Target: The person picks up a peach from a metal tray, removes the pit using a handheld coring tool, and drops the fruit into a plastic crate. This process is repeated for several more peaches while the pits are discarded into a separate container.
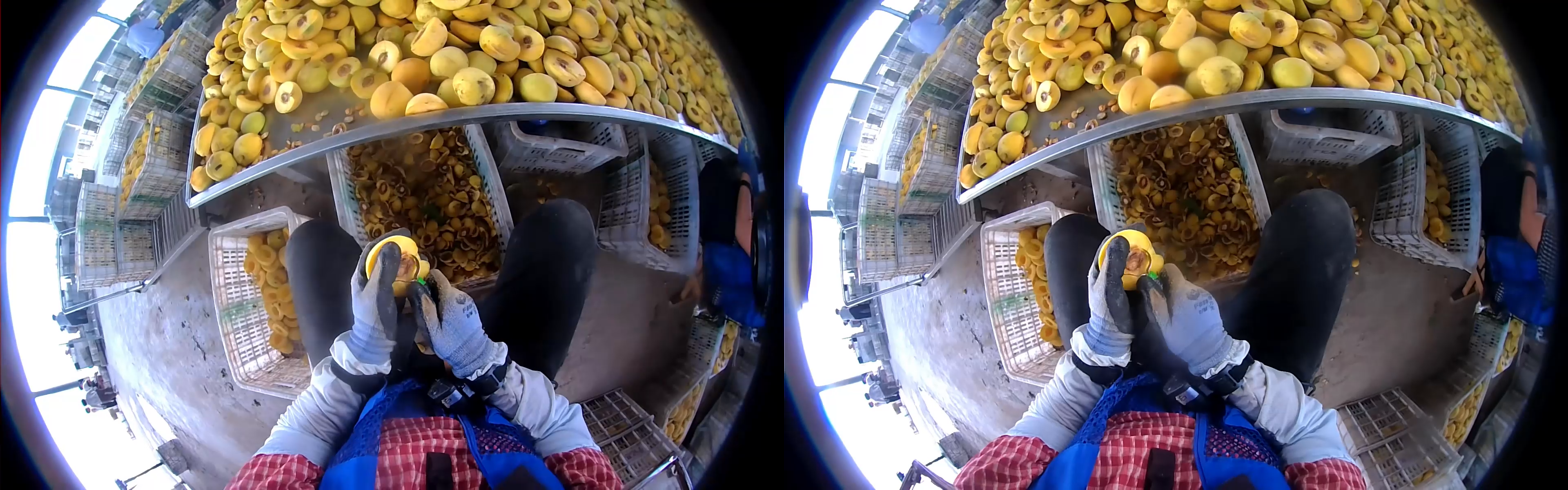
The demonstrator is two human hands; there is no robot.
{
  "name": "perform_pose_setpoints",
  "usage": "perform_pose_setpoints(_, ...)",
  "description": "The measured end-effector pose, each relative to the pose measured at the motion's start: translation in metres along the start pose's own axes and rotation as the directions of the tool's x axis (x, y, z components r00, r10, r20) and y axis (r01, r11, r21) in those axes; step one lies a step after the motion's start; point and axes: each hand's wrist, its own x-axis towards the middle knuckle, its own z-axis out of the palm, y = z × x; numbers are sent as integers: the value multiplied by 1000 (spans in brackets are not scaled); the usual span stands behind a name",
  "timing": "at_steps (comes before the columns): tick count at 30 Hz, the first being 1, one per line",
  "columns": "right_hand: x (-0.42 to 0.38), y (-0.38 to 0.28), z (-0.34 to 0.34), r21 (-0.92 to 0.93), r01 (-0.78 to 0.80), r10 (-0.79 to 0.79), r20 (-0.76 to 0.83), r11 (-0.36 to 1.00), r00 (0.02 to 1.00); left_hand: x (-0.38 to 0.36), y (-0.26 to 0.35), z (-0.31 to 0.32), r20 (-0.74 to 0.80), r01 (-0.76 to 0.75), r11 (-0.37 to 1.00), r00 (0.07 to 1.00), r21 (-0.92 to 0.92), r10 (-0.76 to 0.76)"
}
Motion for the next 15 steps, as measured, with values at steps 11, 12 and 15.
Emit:
perform_pose_setpoints(11, -11, 23, 14, 22, 252, -251, -61, 967, 966, 1, -6, 0, -25, -142, 986, 989, 88, 145)
perform_pose_setpoints(12, -7, 17, 16, 88, 191, -183, -88, 978, 979, 0, -6, 1, -39, -187, 977, 981, 104, 192)
perform_pose_setpoints(15, -6, 9, 15, 253, 33, -28, -27, 967, 999, -1, -3, 10, -57, -315, 936, 943, 158, 327)
